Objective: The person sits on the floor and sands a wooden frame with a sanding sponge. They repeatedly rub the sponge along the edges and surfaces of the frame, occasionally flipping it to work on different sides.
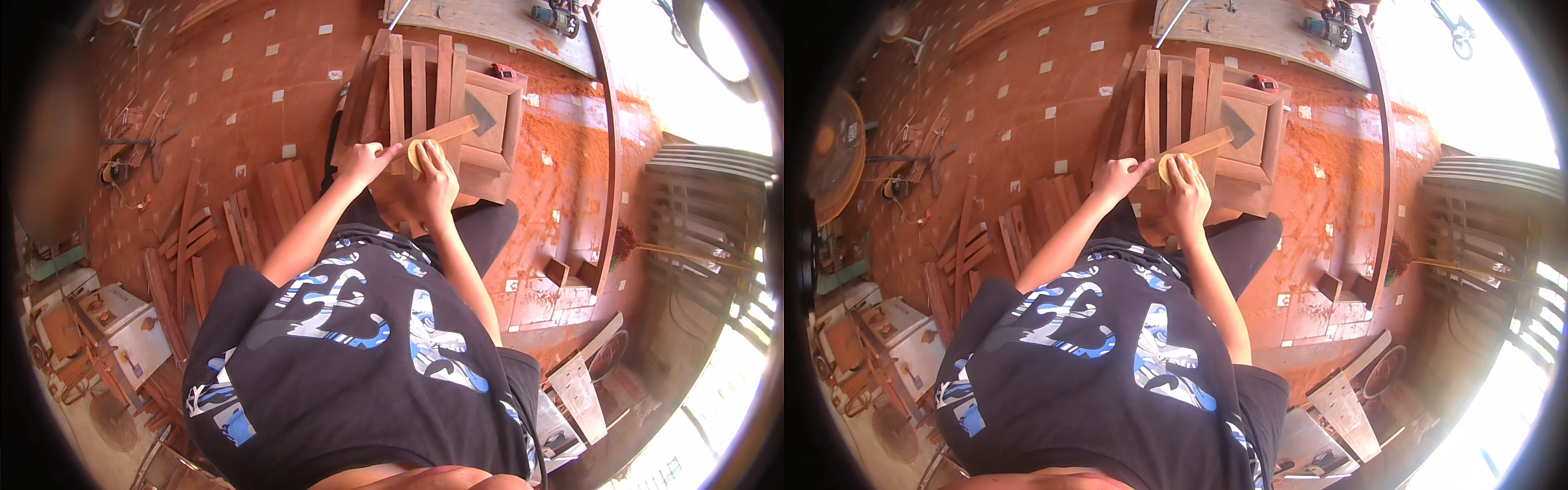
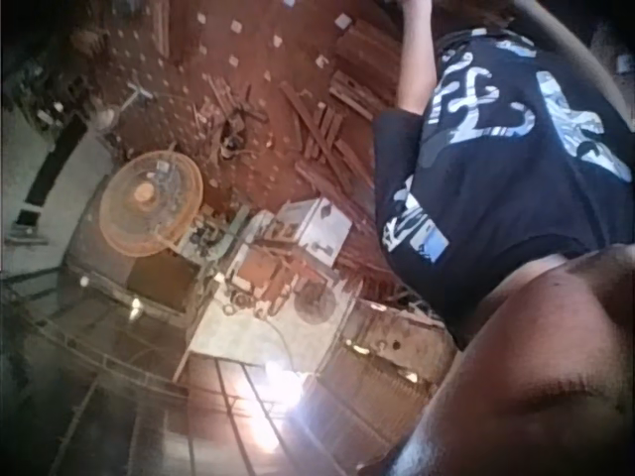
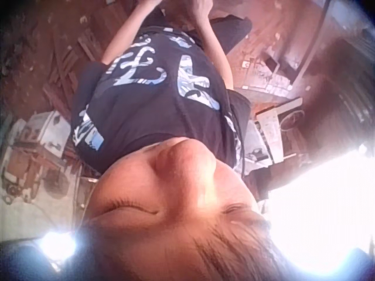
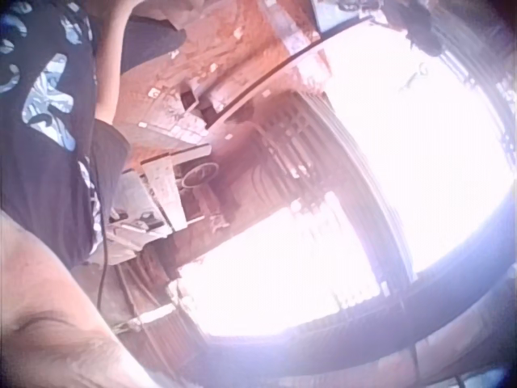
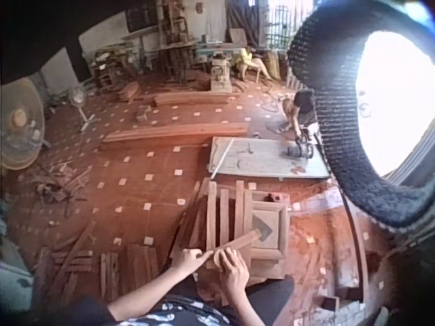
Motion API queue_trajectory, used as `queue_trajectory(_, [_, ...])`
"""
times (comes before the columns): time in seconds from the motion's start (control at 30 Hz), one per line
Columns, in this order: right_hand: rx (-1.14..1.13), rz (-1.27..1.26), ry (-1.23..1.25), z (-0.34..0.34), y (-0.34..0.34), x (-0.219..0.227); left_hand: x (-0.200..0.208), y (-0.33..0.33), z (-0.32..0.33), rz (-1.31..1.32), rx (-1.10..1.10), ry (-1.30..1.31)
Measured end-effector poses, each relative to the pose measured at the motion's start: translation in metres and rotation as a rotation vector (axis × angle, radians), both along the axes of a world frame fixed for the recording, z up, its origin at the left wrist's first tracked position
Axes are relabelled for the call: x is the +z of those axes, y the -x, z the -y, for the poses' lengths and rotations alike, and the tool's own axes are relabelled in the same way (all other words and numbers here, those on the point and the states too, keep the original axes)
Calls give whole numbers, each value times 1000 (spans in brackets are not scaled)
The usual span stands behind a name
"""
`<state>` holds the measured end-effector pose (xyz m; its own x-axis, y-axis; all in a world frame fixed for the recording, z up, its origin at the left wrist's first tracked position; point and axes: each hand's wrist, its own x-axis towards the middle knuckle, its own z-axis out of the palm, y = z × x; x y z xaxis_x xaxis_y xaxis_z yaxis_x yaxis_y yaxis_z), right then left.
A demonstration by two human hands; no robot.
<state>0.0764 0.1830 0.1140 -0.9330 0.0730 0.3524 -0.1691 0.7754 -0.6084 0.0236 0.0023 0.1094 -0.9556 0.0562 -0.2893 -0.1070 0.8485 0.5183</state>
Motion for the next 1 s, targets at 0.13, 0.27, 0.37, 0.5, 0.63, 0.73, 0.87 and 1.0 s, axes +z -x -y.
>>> queue_trajectory(0.13, [-199,123,611,-9,-2,2,-4,-2,1,1,-12,30])
queue_trajectory(0.27, [-301,274,1331,-37,1,-5,0,-2,1,-3,-34,23])
queue_trajectory(0.37, [-307,329,1436,-48,-5,1,0,-6,4,-21,-36,-10])
queue_trajectory(0.5, [-286,455,1599,-55,-17,1,5,-9,6,-6,-14,2])
queue_trajectory(0.63, [-286,477,1680,-54,-30,-5,18,7,-2,164,-33,75])
queue_trajectory(0.73, [-336,462,1729,-56,-35,-5,14,19,-9,201,-22,48])
queue_trajectory(0.87, [-395,450,1860,-60,-34,-11,-13,28,-6,220,89,-102])
queue_trajectory(1.0, [-416,475,1970,-58,-33,-13,-57,19,21,119,148,-211])
